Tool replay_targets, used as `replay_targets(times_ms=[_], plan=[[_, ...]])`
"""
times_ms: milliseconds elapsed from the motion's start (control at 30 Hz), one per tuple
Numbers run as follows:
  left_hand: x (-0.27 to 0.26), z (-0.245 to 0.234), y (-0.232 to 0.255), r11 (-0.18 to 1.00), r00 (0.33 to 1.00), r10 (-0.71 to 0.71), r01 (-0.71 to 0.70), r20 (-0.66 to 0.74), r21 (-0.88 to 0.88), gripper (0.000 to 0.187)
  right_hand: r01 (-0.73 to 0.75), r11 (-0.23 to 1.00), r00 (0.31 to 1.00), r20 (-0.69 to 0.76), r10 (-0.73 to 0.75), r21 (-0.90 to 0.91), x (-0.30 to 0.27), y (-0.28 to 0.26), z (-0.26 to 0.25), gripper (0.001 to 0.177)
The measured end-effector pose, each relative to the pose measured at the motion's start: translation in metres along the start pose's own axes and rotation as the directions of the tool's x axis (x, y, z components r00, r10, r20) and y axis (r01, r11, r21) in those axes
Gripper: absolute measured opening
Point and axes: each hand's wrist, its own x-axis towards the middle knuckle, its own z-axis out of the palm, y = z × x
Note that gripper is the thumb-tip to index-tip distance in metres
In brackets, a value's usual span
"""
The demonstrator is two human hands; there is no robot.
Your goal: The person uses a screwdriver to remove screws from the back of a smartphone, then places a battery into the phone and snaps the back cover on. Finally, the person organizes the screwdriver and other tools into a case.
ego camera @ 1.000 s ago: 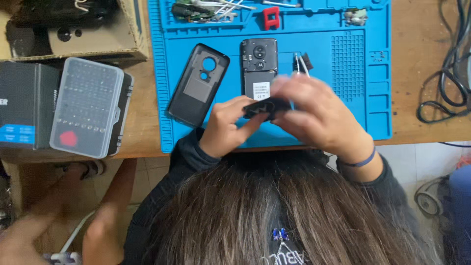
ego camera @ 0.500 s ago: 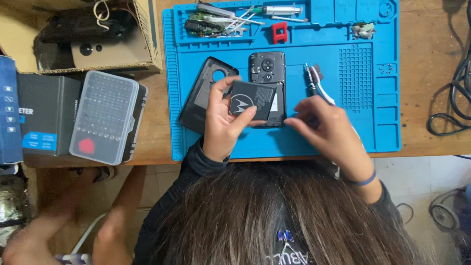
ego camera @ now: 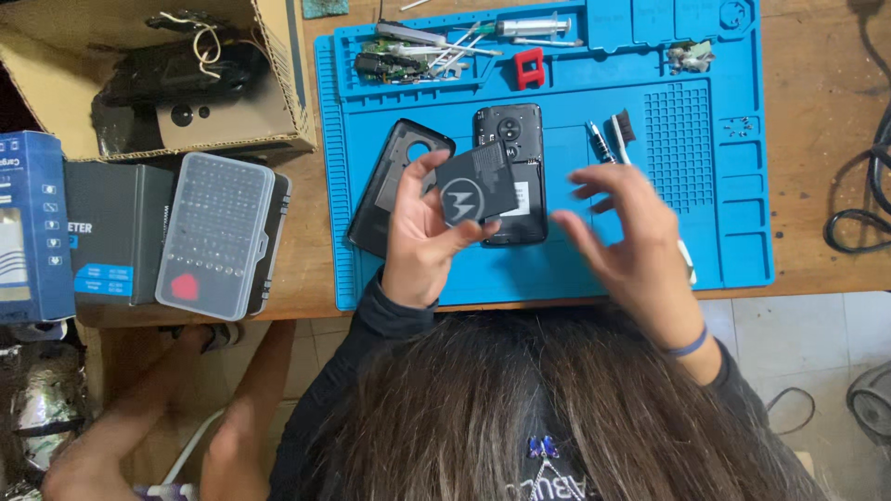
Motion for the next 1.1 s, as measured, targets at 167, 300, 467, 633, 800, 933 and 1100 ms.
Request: replay_targets(times_ms=[167,300,467,633,800,933,1100], plan=[[-0.014,0.009,-0.012,0.670,0.946,0.324,-0.238,0.011,0.703,0.079,0.108,0.931,0.994,-0.012,-0.111,0.348,0.000,-0.016,0.023,0.042],[-0.015,0.010,-0.015,0.140,0.795,0.563,-0.363,0.228,0.921,0.044,-0.117,0.758,0.993,0.074,0.091,0.641,-0.003,0.000,0.037,0.033],[-0.011,0.006,-0.005,0.163,0.774,0.568,-0.439,0.280,0.884,0.026,-0.043,0.758,0.997,-0.024,0.077,0.651,0.009,-0.002,0.030,0.027],[-0.009,0.021,0.002,0.068,0.697,0.582,-0.555,0.418,0.829,0.019,0.046,0.890,0.999,-0.027,-0.038,0.454,0.005,0.001,0.024,0.029],[-0.006,0.018,0.006,-0.020,0.664,0.538,-0.606,0.520,0.795,0.024,0.125,0.945,0.991,-0.078,-0.106,0.302,0.004,0.004,0.018,0.019],[-0.005,0.011,0.009,-0.079,0.659,0.402,-0.667,0.636,0.741,0.019,0.135,0.963,0.991,-0.054,-0.126,0.233,0.005,0.004,0.018,0.015],[0.002,0.020,0.022,-0.028,0.732,0.283,-0.640,0.620,0.768,0.013,0.129,0.972,0.992,-0.013,-0.129,0.195,0.006,0.006,0.017,0.013]])
